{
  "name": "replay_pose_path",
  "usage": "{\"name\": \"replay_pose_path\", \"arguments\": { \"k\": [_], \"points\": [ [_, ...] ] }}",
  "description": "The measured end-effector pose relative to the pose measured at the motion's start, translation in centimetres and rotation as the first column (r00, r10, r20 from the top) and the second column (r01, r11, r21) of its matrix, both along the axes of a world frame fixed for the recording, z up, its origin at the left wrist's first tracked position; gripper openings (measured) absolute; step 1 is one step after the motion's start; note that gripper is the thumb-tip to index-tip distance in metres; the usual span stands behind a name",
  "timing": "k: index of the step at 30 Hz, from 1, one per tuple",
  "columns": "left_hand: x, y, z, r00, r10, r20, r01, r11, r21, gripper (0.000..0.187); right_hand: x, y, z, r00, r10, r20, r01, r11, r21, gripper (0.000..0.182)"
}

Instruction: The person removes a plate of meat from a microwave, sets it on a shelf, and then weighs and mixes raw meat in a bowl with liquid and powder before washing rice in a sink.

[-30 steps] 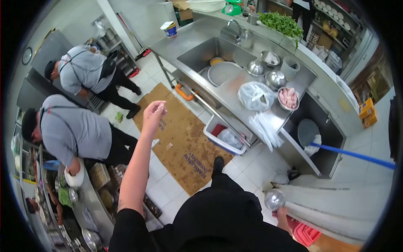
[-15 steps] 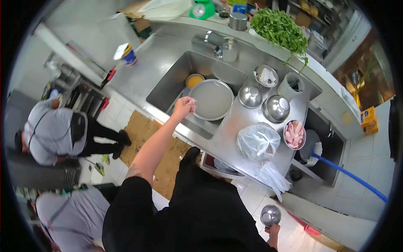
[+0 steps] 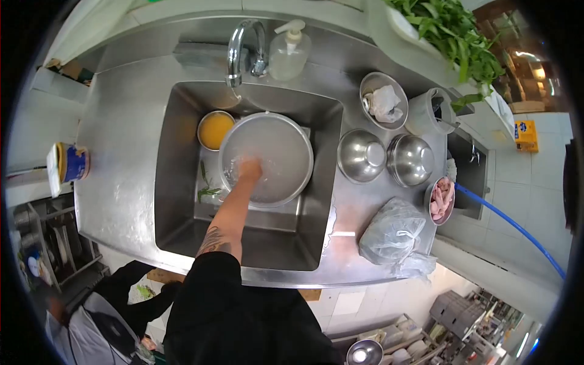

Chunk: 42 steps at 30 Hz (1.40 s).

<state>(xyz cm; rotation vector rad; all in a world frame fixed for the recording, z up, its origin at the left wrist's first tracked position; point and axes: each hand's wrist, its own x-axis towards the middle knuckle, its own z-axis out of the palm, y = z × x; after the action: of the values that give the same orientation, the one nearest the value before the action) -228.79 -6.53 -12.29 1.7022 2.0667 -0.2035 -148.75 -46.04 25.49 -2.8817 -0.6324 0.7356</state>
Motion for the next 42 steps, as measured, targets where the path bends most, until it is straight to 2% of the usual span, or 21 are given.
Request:
{"name": "replay_pose_path", "arguments": {
  "k": [2,4,5,6,7,8,10,13,17,19,20,22,25,29,30,31,35,36,37,39,42],
  "points": [
    [-1.0,1.3,-2.9,0.984,0.168,-0.064,-0.169,0.986,-0.005,0.064,-2.2,-1.4,1.2,1.000,0.011,0.021,-0.011,1.000,-0.013,0.027],
    [-1.1,2.2,-4.5,0.909,-0.416,-0.016,0.407,0.880,0.245,0.044,-3.4,-2.6,2.2,0.999,0.025,0.044,-0.024,1.000,-0.013,0.026],
    [-0.5,3.3,-3.0,0.904,-0.428,-0.009,0.416,0.875,0.249,0.044,-4.0,-3.6,2.6,0.998,0.027,0.051,-0.027,1.000,-0.014,0.026],
    [0.3,4.1,-1.3,0.989,0.064,0.133,-0.096,0.964,0.248,0.038,-4.8,-5.0,3.1,0.998,0.027,0.056,-0.026,0.999,-0.021,0.025],
    [0.6,4.7,0.0,0.807,0.535,0.251,-0.582,0.794,0.177,0.034,-5.6,-6.3,3.3,0.998,0.026,0.057,-0.025,0.999,-0.024,0.024],
    [0.5,3.9,-1.7,0.808,0.530,0.256,-0.579,0.796,0.177,0.034,-5.8,-6.8,3.7,0.997,0.036,0.061,-0.035,0.999,-0.023,0.024],
    [0.5,2.2,-4.7,0.928,-0.285,0.239,0.139,0.862,0.487,0.028,-5.8,-7.5,4.4,0.996,0.055,0.074,-0.054,0.998,-0.015,0.022],
    [-0.3,4.2,0.7,0.988,0.145,-0.046,-0.139,0.983,0.118,0.026,-7.1,-11.9,5.9,0.996,0.052,0.079,-0.049,0.998,-0.032,0.020],
    [1.0,2.0,-7.4,0.924,-0.279,0.263,0.219,0.947,0.235,0.028,-5.8,-13.3,6.5,0.991,0.113,0.076,-0.111,0.993,-0.033,0.018],
    [0.8,4.8,3.1,0.799,0.517,0.308,-0.469,0.856,-0.219,0.031,-5.7,-15.6,6.5,0.990,0.126,0.065,-0.124,0.991,-0.042,0.017],
    [0.8,3.6,-7.8,0.802,0.515,0.303,-0.471,0.857,-0.211,0.031,-5.3,-16.1,6.1,0.988,0.140,0.056,-0.138,0.990,-0.039,0.016],
    [0.2,0.5,-26.4,0.972,0.204,0.116,-0.229,0.932,0.279,0.034,-4.0,-15.9,5.4,0.983,0.180,0.046,-0.179,0.983,-0.025,0.015],
    [3.6,-1.1,-0.1,0.912,0.409,0.006,-0.409,0.912,-0.011,0.039,-0.5,-18.7,4.1,0.977,0.209,0.042,-0.209,0.978,-0.002,0.013],
    [4.4,-1.7,-2.1,0.968,0.233,-0.094,-0.238,0.971,-0.037,0.040,8.3,-17.8,-1.3,0.965,0.263,-0.001,-0.263,0.964,0.049,0.011],
    [4.9,-0.2,-1.4,0.965,0.263,-0.006,-0.255,0.941,0.221,0.038,11.8,-16.4,-3.7,0.952,0.306,-0.001,-0.306,0.951,0.055,0.014],
    [6.1,1.1,1.3,0.962,0.257,0.089,-0.269,0.845,0.462,0.036,15.3,-16.2,-5.3,0.939,0.345,0.002,-0.344,0.937,0.063,0.017],
    [8.1,0.2,19.7,0.829,0.354,0.433,-0.547,0.673,0.498,0.037,25.7,-20.1,-10.3,0.899,0.438,0.029,-0.438,0.892,0.112,0.028],
    [3.3,0.6,16.3,0.847,0.375,0.377,-0.458,0.875,0.158,0.045,28.4,-24.9,-12.7,0.906,0.421,0.054,-0.424,0.896,0.129,0.031],
    [-2.8,-1.1,6.6,0.976,0.119,-0.183,-0.118,0.993,0.014,0.047,27.5,-23.2,-12.0,0.996,0.075,-0.056,-0.056,0.957,0.285,0.031],
    [7.7,-6.6,25.0,0.953,0.153,-0.262,-0.171,0.984,-0.047,0.054,29.5,-23.4,-12.2,0.999,0.041,0.013,-0.043,0.965,0.258,0.034],
    [9.0,-5.7,26.5,0.952,0.275,0.135,-0.297,0.717,0.631,0.026,30.2,-21.8,-8.2,0.999,0.008,0.051,-0.030,0.892,0.452,0.029]
  ]
}}
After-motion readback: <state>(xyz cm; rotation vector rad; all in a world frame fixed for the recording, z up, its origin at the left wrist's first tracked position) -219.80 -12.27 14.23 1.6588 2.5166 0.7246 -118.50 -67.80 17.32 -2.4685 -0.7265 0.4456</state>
